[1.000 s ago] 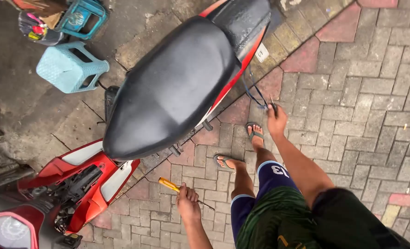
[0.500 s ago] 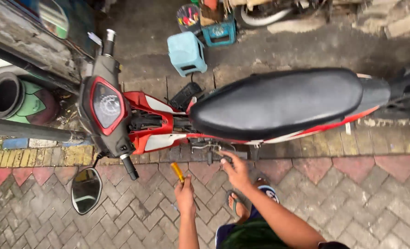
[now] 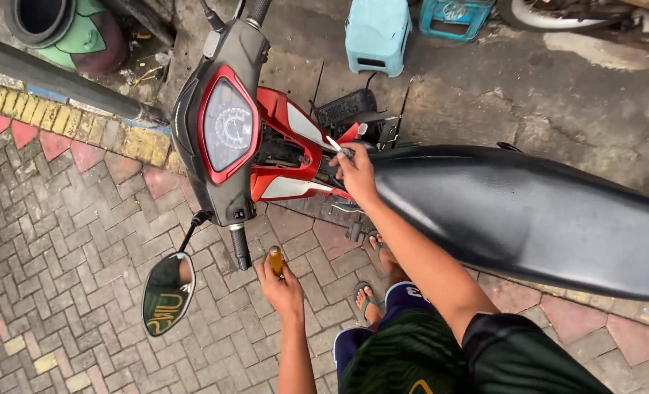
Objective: The person uses a screwdriver to loosen and remove screws from the front fairing of a red and black Honda motorcycle. They work on the handlebar area and the front headlight assembly, removing parts to access the internal components.
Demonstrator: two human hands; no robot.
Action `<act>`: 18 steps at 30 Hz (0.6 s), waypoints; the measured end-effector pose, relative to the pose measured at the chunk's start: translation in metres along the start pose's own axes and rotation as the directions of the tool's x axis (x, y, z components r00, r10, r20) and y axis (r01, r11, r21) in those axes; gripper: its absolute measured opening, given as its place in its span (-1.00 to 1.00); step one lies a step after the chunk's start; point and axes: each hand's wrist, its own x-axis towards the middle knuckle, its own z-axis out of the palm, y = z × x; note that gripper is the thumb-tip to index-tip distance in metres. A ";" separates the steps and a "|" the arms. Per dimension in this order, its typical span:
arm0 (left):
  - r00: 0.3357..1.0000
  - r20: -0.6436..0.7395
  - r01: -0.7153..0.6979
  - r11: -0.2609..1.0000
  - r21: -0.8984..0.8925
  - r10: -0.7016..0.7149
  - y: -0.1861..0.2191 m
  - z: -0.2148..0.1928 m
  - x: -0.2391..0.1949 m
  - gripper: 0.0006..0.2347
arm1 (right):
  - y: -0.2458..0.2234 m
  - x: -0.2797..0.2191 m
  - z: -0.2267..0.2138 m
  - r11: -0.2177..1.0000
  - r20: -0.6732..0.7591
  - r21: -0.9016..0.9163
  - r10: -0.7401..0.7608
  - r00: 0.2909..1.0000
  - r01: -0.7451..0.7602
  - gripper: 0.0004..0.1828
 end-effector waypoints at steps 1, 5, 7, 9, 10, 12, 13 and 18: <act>1.000 0.015 0.007 1.000 0.023 -0.007 0.007 0.004 0.012 -0.75 | 0.009 0.022 0.011 1.000 -0.005 0.005 0.027 1.000 -0.027 -0.71; 0.986 0.037 -0.162 0.987 0.011 0.162 0.036 0.014 0.062 -0.48 | 0.059 0.098 0.050 0.944 0.119 -0.329 0.012 0.993 0.029 -0.85; 0.973 0.069 -0.221 0.975 -0.007 0.221 0.059 0.015 0.097 -0.42 | 0.080 0.130 0.069 0.902 0.125 -0.414 -0.077 0.989 0.123 -0.83; 0.903 0.083 -0.429 0.873 0.232 0.421 0.083 0.014 0.130 -0.32 | 0.099 0.154 0.086 0.911 0.191 -0.396 -0.040 0.981 0.115 -0.82; 0.902 0.099 -0.432 0.870 0.239 0.421 0.096 0.015 0.148 -0.32 | 0.099 0.165 0.097 0.915 0.183 -0.392 -0.026 0.983 0.097 -0.82; 0.853 0.205 -0.522 0.786 0.332 0.480 0.121 0.012 0.173 -0.24 | 0.100 0.171 0.111 0.931 0.208 -0.364 0.066 0.976 0.015 -0.74; 0.856 0.226 -0.517 0.788 0.334 0.465 0.123 0.012 0.181 -0.24 | 0.109 0.176 0.118 0.929 0.204 -0.369 0.091 0.975 -0.009 -0.74; 0.943 0.210 -0.332 0.794 0.509 0.259 0.128 0.022 0.204 -0.09 | 0.129 0.204 0.156 0.961 0.165 -0.275 0.062 0.984 -0.014 -0.73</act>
